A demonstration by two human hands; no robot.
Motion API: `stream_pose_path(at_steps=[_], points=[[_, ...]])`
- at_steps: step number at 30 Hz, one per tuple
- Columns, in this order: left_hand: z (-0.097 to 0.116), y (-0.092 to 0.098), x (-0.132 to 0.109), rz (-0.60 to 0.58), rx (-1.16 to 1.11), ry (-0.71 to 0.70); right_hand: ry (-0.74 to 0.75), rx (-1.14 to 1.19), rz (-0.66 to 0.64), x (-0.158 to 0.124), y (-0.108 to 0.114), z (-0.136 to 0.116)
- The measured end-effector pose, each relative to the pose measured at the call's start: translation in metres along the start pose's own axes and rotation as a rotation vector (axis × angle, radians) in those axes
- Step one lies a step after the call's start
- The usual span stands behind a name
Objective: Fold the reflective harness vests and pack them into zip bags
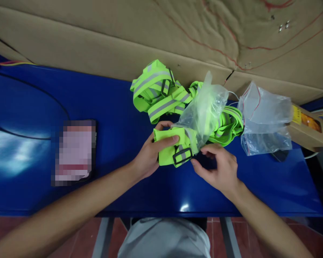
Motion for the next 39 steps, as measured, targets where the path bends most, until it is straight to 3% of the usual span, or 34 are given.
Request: stream_pose_path(at_steps=[4, 13, 23, 30, 39], points=[[0.001, 0.0, -0.001, -0.015, 0.0, -0.005, 0.003, 0.071, -0.036, -0.001, -0.003, -0.002], [0.0, -0.001, -0.004, -0.032, -0.074, 0.046, -0.11, 0.182, 0.068, -0.005, 0.001, 0.0], [0.002, 0.002, 0.002, 0.04, -0.115, 0.025, -0.149, 0.325, 0.041, -0.012, -0.013, -0.003], [0.004, 0.0, 0.001, 0.046, -0.13, 0.033, -0.455, 0.416, -0.085, -0.013, -0.011, 0.013], [0.003, 0.002, 0.006, 0.057, -0.247, 0.115, -0.259, 0.362, -0.218, -0.004, -0.009, 0.0]])
Point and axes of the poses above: each hand's wrist, its own x-axis towards the middle knuckle, its own y-axis out of the back of the hand, z = x × y, the point moved 3 cm from there along x, towards the middle knuckle, and after that the axes turned 2 degrees about z, right-handed, at the moved point
